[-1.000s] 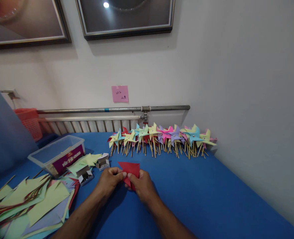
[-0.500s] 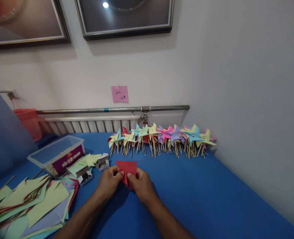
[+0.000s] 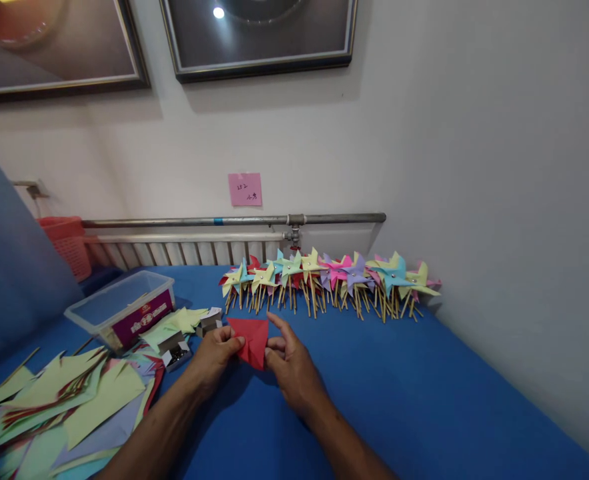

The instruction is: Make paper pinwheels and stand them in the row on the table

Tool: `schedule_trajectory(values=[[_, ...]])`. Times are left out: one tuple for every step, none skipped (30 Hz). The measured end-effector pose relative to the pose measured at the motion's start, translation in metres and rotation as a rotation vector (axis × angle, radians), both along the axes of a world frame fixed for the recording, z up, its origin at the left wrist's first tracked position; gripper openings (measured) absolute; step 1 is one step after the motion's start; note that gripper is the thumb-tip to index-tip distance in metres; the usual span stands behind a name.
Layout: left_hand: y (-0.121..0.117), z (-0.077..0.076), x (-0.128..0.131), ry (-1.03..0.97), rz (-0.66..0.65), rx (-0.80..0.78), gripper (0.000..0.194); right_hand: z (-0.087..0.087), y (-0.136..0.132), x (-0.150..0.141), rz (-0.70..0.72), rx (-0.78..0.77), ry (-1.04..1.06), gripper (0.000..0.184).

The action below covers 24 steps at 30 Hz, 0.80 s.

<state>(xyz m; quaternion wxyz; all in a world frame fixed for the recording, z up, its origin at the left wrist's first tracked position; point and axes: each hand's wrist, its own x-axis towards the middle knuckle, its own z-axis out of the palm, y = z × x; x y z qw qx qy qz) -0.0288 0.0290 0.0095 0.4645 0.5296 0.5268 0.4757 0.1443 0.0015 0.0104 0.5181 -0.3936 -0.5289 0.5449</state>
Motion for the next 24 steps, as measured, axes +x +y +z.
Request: schedule_trajectory(values=[[-0.001,0.001,0.001,-0.017,-0.029,-0.001,0.029,-0.001,0.001,-0.001,-0.014,-0.020,0.021,0.079],[-0.002,0.001,0.003,-0.040,-0.063,-0.005,0.029,-0.003,0.003,-0.002,-0.032,-0.036,0.037,0.083],[-0.003,0.002,0.004,-0.060,-0.091,-0.008,0.028,-0.004,0.004,-0.003,-0.054,-0.048,0.051,0.086],[-0.003,0.002,0.006,-0.067,-0.101,-0.007,0.028,-0.006,0.005,-0.004,-0.074,-0.058,0.064,0.087],[-0.003,0.001,0.008,-0.065,-0.102,-0.003,0.028,-0.008,0.007,-0.004,-0.092,-0.066,0.075,0.088],[-0.003,0.000,0.009,-0.058,-0.097,0.004,0.028,-0.010,0.008,-0.005,-0.106,-0.074,0.082,0.087],[-0.002,-0.001,0.011,-0.052,-0.091,0.011,0.029,-0.011,0.009,-0.005,-0.112,-0.080,0.084,0.085],[-0.001,-0.002,0.012,-0.047,-0.085,0.018,0.030,-0.012,0.010,-0.005,-0.112,-0.081,0.086,0.084],[-0.001,-0.003,0.013,-0.043,-0.081,0.022,0.030,-0.013,0.010,-0.005,-0.108,-0.077,0.089,0.083],[-0.001,-0.004,0.013,-0.041,-0.080,0.023,0.031,-0.013,0.009,-0.005,-0.101,-0.068,0.089,0.083],[0.000,-0.005,0.014,-0.041,-0.080,0.019,0.030,-0.013,0.009,-0.005,-0.097,-0.053,0.083,0.084],[0.000,-0.006,0.014,-0.042,-0.081,0.012,0.029,-0.013,0.007,-0.006,-0.094,-0.034,0.069,0.086],[0.000,-0.007,0.014,-0.042,-0.080,0.002,0.028,-0.012,0.006,-0.005,-0.092,-0.010,0.045,0.088],[0.000,-0.008,0.014,-0.046,-0.079,-0.006,0.027,-0.012,0.004,-0.005,-0.089,0.018,0.011,0.088],[0.000,-0.008,0.014,-0.052,-0.077,-0.012,0.027,-0.011,0.002,-0.005,-0.082,0.049,-0.030,0.086],[0.001,-0.009,0.014,-0.056,-0.075,-0.014,0.027,-0.010,0.001,-0.004,-0.075,0.078,-0.070,0.082],[0.001,-0.010,0.013,-0.056,-0.072,-0.014,0.027,-0.010,-0.001,-0.004,-0.070,0.102,-0.110,0.077],[0.001,-0.010,0.013,-0.054,-0.071,-0.012,0.027,-0.009,-0.002,-0.003,-0.067,0.117,-0.152,0.069],[0.001,-0.010,0.013,-0.049,-0.071,-0.010,0.027,-0.009,-0.003,-0.002,-0.068,0.120,-0.191,0.059],[0.001,-0.010,0.013,-0.043,-0.071,-0.008,0.027,-0.008,-0.003,-0.001,-0.069,0.114,-0.224,0.048],[0.001,-0.009,0.013,-0.035,-0.070,-0.007,0.027,-0.007,-0.004,-0.001,-0.068,0.106,-0.251,0.037],[0.001,-0.009,0.013,-0.027,-0.071,-0.003,0.026,-0.006,-0.004,0.000,-0.063,0.102,-0.273,0.027],[0.000,-0.009,0.013,-0.021,-0.072,0.003,0.026,-0.005,-0.004,0.000,-0.056,0.104,-0.289,0.019],[0.000,-0.009,0.013,-0.015,-0.074,0.009,0.026,-0.004,-0.004,0.000,-0.053,0.111,-0.298,0.014]])
